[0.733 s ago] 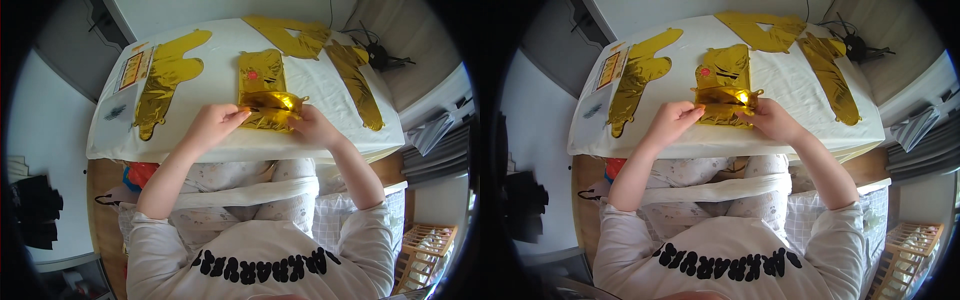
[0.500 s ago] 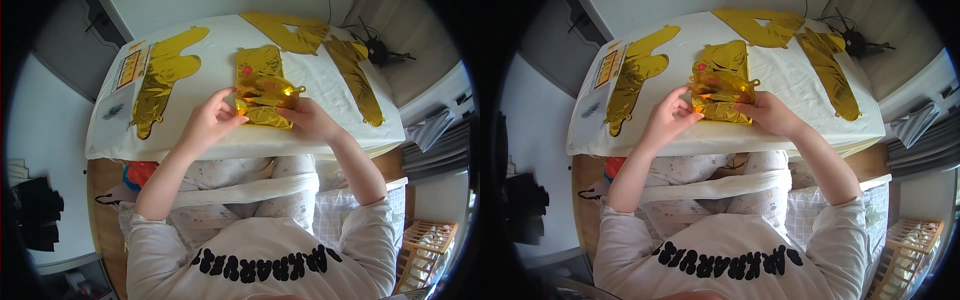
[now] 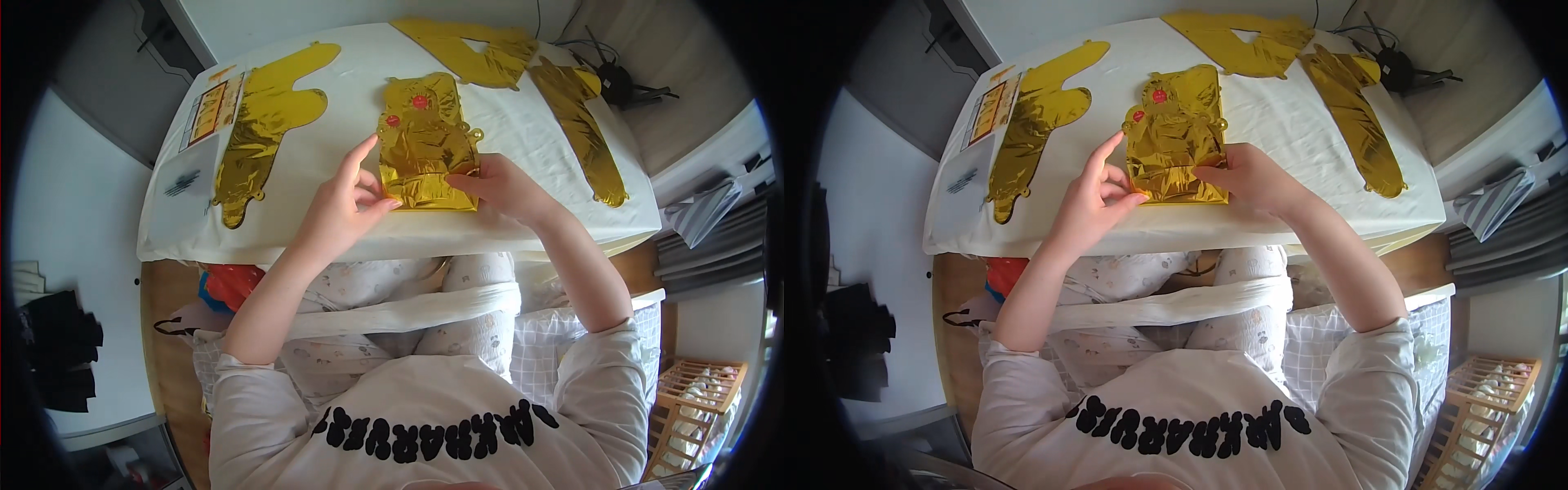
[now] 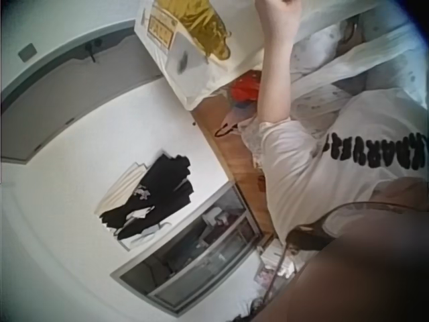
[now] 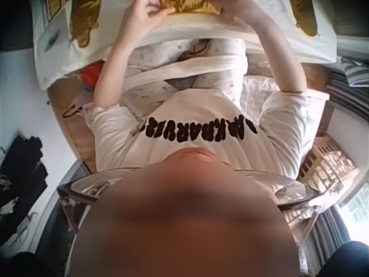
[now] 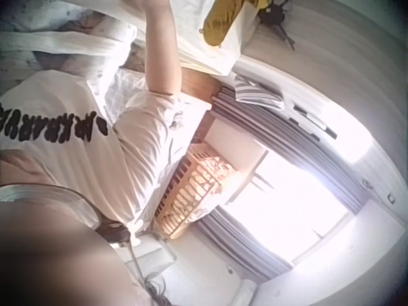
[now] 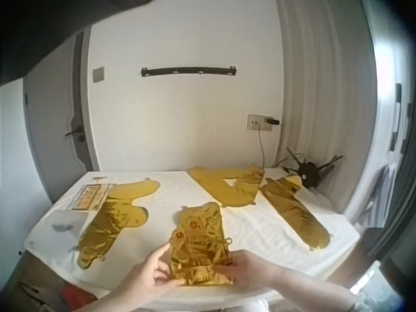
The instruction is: Folding gold foil character balloons and placing them into clear plastic packaging sleeves with paper inserts.
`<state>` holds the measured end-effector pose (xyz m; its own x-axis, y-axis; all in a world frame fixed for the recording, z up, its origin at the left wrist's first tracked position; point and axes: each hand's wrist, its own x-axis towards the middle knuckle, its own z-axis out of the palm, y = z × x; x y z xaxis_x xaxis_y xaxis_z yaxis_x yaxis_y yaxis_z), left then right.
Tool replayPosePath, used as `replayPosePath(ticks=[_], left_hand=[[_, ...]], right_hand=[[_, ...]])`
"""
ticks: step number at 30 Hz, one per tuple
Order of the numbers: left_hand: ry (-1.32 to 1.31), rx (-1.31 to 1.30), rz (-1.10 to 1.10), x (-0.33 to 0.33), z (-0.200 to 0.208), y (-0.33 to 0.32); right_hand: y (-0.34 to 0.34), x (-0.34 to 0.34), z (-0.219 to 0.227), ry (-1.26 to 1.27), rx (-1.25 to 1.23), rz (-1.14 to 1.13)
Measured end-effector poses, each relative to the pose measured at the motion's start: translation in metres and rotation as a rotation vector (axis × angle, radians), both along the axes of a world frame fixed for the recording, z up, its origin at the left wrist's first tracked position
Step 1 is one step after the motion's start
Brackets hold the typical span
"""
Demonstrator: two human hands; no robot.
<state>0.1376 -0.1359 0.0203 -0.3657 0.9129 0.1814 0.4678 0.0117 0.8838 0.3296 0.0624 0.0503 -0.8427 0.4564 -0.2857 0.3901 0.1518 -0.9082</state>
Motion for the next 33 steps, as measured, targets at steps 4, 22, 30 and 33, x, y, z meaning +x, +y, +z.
replayPosePath(ticks=[4, 22, 30, 33], left_hand=[[0.017, -0.050, -0.011, 0.001, 0.002, 0.002], [0.101, 0.033, 0.016, 0.001, -0.007, 0.001], [0.106, 0.031, 0.102, 0.006, 0.003, 0.000], [0.303, 0.090, 0.196, 0.016, 0.004, -0.004]], right_hand=[[0.004, 0.003, -0.012, 0.012, 0.043, 0.007], [0.007, 0.001, -0.009, -0.146, 0.186, 0.008], [-0.002, 0.000, 0.001, -0.096, 0.170, -0.037], [-0.003, 0.000, 0.005, -0.133, 0.200, -0.051]])
